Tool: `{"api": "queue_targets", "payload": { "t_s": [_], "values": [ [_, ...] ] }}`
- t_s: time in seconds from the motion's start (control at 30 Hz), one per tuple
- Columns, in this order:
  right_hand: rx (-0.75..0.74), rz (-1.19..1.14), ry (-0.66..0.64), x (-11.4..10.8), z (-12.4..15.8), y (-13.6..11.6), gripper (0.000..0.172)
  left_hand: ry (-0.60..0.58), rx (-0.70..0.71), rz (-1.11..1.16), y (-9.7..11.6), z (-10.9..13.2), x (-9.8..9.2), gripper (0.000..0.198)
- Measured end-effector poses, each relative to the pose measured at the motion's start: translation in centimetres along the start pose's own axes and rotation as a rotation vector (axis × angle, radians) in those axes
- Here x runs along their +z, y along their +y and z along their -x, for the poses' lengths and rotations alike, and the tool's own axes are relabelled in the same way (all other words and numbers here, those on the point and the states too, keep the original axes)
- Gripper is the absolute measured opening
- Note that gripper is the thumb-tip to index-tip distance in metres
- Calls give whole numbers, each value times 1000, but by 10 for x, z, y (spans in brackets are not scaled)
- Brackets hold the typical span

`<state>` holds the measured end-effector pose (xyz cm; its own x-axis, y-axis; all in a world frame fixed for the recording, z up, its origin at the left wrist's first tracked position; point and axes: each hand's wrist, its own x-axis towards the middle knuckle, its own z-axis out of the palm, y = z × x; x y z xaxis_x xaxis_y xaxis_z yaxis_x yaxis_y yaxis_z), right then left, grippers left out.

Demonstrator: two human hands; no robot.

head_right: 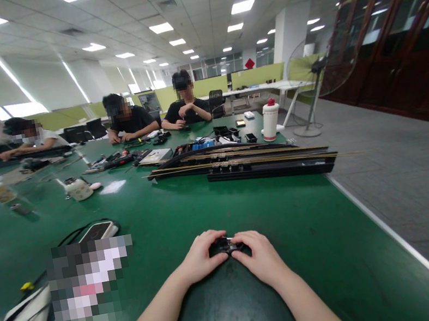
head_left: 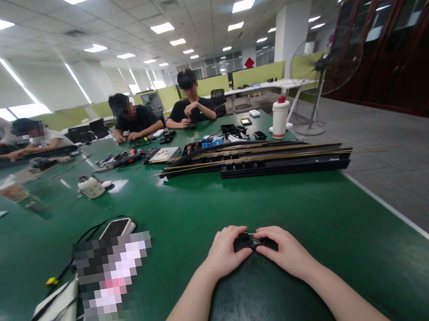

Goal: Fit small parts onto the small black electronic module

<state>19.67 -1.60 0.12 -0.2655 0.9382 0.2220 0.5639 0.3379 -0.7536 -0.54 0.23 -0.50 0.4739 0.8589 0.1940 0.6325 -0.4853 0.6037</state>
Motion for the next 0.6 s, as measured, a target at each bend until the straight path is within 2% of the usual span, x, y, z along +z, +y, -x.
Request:
{"api": "queue_targets", "payload": {
  "t_s": [0.3, 0.6],
  "values": [
    [13, -42, 15, 0, 0, 0, 18, -3, 19, -26, 1, 0, -1, 43],
    [139, -195, 77, -2, -1, 3, 22, -7, 5, -24, 4, 0, -2, 42]
  ]
}}
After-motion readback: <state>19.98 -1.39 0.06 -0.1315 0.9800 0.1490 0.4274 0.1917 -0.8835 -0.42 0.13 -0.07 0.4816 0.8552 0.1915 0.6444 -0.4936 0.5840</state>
